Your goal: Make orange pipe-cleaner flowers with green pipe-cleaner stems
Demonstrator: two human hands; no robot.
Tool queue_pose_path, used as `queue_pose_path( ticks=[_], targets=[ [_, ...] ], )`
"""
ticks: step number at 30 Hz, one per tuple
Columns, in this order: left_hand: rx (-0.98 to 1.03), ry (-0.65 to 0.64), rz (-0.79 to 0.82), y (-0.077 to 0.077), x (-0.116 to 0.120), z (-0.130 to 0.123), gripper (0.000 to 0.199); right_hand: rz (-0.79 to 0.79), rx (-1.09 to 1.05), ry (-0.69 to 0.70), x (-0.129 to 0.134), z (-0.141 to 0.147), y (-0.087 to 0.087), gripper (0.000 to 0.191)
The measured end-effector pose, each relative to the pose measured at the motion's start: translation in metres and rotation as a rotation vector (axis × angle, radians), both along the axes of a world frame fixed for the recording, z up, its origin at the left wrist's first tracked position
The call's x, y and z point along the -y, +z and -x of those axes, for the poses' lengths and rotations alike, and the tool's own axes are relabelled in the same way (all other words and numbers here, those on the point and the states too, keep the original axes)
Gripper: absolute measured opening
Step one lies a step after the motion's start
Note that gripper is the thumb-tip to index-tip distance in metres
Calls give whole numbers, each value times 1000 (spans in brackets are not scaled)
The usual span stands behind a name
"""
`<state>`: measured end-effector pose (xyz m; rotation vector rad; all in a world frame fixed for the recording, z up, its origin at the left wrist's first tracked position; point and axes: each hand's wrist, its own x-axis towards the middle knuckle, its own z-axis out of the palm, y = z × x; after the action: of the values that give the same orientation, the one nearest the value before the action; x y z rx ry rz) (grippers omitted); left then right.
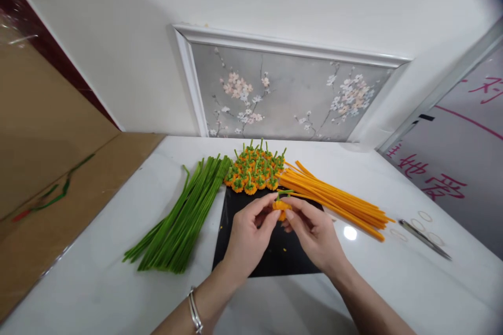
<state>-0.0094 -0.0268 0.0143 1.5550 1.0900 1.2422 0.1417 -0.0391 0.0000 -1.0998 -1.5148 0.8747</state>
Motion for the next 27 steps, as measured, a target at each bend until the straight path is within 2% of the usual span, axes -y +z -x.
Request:
queue_pose_path(
  ticks=[3,5,11,14,21,27],
  targets=[
    [-45,13,-100,-1,1,0,22,-20,24,-12,1,0,-1,22],
    [-24,20,-79,0,1,-1,17,-47,44,-13,1,1,0,18],
    [324,-27,299,-1,1,-6,17,-56,32,-65,3,4,2,15],
    [439,-68,357,-1,2,-8,18,-33,-2,-93,3,5,3,17],
    [380,-187,393,8,0,-3,25,63,-159,-104,0,1,10,24],
    [389,-228,417,5,-1,-2,21,76,-159,-113,0,0,10,25]
  ],
)
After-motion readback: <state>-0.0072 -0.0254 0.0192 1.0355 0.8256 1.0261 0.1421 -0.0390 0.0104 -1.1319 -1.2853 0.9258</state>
